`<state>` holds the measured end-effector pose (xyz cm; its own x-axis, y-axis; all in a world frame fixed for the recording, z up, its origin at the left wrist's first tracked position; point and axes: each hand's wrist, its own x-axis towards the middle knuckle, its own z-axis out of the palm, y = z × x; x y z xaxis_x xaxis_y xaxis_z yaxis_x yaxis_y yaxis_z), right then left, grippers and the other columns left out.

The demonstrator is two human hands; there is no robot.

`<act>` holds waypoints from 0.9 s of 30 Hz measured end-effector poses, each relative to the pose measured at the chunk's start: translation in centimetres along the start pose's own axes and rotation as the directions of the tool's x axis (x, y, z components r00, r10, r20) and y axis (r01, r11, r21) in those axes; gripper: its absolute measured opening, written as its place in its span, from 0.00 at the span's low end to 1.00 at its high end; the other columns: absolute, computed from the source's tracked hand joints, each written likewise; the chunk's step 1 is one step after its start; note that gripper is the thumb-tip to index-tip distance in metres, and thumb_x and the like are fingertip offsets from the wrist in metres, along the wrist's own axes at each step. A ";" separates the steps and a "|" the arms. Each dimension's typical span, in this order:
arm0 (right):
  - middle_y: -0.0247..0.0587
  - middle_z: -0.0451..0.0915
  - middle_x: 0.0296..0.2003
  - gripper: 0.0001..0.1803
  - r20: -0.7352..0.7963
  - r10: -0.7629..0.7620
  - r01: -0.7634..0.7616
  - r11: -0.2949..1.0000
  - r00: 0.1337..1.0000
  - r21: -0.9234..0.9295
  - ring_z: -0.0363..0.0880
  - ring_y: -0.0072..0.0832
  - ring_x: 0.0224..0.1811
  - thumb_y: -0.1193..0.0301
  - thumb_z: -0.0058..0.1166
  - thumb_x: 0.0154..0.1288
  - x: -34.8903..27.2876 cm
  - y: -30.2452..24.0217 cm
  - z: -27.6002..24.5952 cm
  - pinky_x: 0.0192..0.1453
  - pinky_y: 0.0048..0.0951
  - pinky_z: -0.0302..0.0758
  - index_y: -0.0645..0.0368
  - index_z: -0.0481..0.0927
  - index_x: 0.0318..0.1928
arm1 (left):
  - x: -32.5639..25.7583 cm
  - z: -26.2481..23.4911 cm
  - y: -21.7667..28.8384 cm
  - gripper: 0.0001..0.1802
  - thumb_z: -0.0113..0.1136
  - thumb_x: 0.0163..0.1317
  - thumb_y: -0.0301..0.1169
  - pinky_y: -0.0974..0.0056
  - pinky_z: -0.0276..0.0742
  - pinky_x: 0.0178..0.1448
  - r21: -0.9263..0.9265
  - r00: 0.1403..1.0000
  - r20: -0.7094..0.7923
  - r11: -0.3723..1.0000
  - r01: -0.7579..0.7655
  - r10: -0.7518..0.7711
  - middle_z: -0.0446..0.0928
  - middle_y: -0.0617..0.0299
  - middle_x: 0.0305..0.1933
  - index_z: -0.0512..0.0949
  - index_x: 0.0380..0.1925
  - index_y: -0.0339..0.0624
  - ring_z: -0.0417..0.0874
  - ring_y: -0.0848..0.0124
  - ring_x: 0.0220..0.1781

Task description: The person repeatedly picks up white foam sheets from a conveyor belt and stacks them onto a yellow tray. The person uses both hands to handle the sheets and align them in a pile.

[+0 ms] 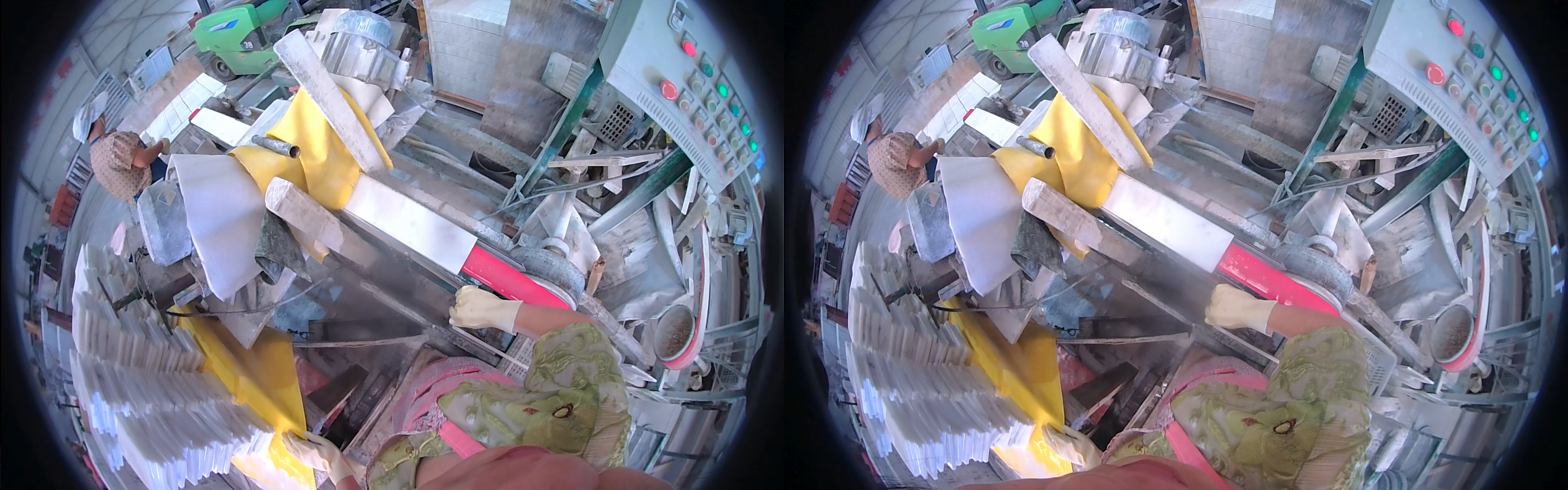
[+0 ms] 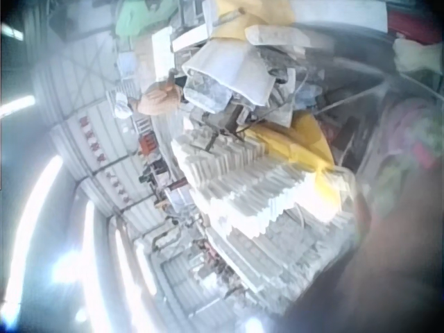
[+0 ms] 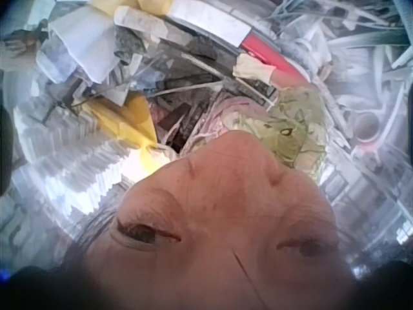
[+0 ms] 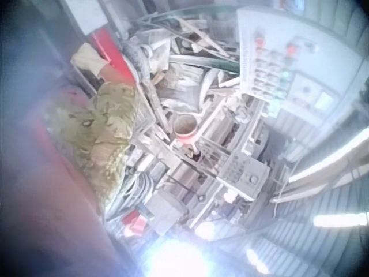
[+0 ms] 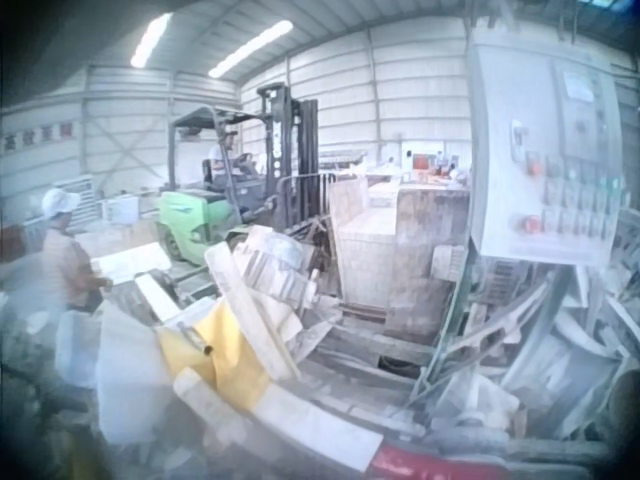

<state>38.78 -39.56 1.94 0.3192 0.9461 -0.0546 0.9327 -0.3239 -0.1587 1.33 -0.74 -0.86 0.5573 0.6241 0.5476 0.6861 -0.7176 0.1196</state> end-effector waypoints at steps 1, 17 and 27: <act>0.43 0.78 0.17 0.19 -0.002 0.004 -0.004 1.000 1.000 0.003 0.80 0.44 0.27 0.57 0.53 0.64 0.0 0.0 0.0 0.42 0.44 0.75 0.57 0.78 0.22 | 0.0 0.1 -0.1 0.20 0.53 0.72 0.28 0.46 0.70 0.71 -0.001 1.000 0.000 1.000 -0.005 0.005 0.76 0.35 0.62 0.73 0.58 0.24 0.76 0.40 0.65; 0.42 0.83 0.21 0.15 -0.025 -0.120 0.116 0.985 0.992 -0.127 0.85 0.38 0.30 0.62 0.52 0.63 0.1 -0.7 -1.0 0.38 0.46 0.75 0.52 0.83 0.22 | -0.2 -0.4 0.9 0.28 0.57 0.69 0.35 0.46 0.61 0.77 -0.014 0.964 0.140 0.973 0.229 -0.225 0.73 0.36 0.66 0.71 0.64 0.28 0.71 0.41 0.70; 0.41 0.83 0.21 0.16 -0.081 -0.125 0.109 0.978 0.989 -0.178 0.85 0.39 0.28 0.61 0.51 0.63 -0.2 -0.3 -0.4 0.38 0.44 0.75 0.52 0.82 0.20 | 0.2 -0.6 1.7 0.23 0.57 0.67 0.31 0.45 0.66 0.73 -0.085 0.980 0.040 0.977 0.196 -0.193 0.74 0.34 0.63 0.74 0.58 0.27 0.73 0.38 0.66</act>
<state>38.51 -39.61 2.41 0.2127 0.9760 0.0462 0.9768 -0.2135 0.0139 2.31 -2.00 -0.06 0.4328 0.7626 0.4807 0.7398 -0.6052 0.2941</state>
